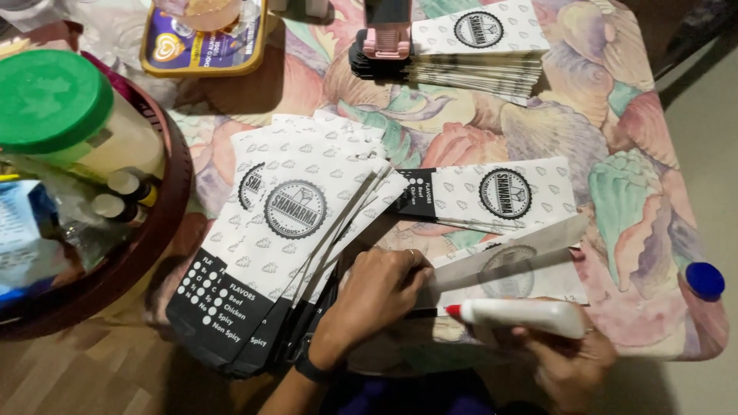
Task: Applying glue to paper sleeves and folding them to prepare packaging.
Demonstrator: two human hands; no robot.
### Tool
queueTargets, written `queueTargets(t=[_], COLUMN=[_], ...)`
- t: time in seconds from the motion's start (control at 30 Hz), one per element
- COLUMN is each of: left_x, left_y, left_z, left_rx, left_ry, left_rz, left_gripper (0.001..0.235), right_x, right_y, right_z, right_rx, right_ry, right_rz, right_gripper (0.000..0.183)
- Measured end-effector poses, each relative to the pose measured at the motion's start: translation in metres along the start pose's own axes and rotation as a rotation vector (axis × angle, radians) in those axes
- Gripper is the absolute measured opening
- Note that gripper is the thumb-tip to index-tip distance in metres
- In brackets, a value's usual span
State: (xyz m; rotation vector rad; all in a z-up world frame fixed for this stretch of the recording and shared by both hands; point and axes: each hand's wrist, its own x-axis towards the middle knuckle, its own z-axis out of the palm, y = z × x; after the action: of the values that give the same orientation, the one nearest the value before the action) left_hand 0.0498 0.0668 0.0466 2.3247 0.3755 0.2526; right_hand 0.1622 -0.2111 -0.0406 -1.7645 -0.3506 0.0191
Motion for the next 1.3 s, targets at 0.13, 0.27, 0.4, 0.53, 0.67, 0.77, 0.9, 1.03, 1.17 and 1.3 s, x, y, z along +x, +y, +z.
queueTargets(t=[0.13,0.27,0.4,0.53,0.67,0.77,0.9,1.03,1.17,1.3], left_x=[0.004,0.006,-0.001,-0.032,-0.054,-0.06,-0.058,-0.056,-0.058,-0.067], left_y=[-0.002,-0.007,-0.011,0.0,-0.006,-0.005,-0.004,-0.001,-0.005,-0.015], left_z=[-0.005,-0.006,-0.009,-0.001,0.025,0.034,0.039,0.043,0.048,0.048], left_rx=[0.002,-0.028,-0.078,-0.074,-0.101,-0.005,0.044,0.049,0.03,0.05], left_ry=[-0.083,-0.1,-0.125,-0.079,0.113,0.223,0.361,0.42,0.412,0.328], left_rz=[-0.053,-0.053,0.013,0.039,0.344,0.422,0.532,0.557,0.539,0.555], left_gripper=[0.02,0.021,0.022,0.023,0.03,0.024,0.019,0.013,0.021,0.026], right_x=[-0.009,-0.018,-0.024,-0.017,-0.012,-0.021,-0.042,-0.044,-0.036,-0.009], right_y=[-0.021,-0.045,-0.071,-0.024,-0.015,-0.03,-0.055,-0.058,-0.046,-0.05], right_z=[0.035,0.07,0.077,0.026,0.003,0.02,0.055,0.058,0.04,0.0], right_rx=[0.065,0.152,0.42,0.744,0.754,0.8,0.841,1.065,0.985,1.528], right_ry=[-0.201,-0.274,-0.228,-0.14,-0.062,-0.179,-0.493,-0.506,-0.519,-0.511], right_rz=[0.045,0.058,0.108,0.127,0.148,0.341,0.285,0.302,0.306,0.392], right_gripper=[0.043,0.039,0.033,0.052,0.08,0.106,0.09,0.074,0.078,0.068])
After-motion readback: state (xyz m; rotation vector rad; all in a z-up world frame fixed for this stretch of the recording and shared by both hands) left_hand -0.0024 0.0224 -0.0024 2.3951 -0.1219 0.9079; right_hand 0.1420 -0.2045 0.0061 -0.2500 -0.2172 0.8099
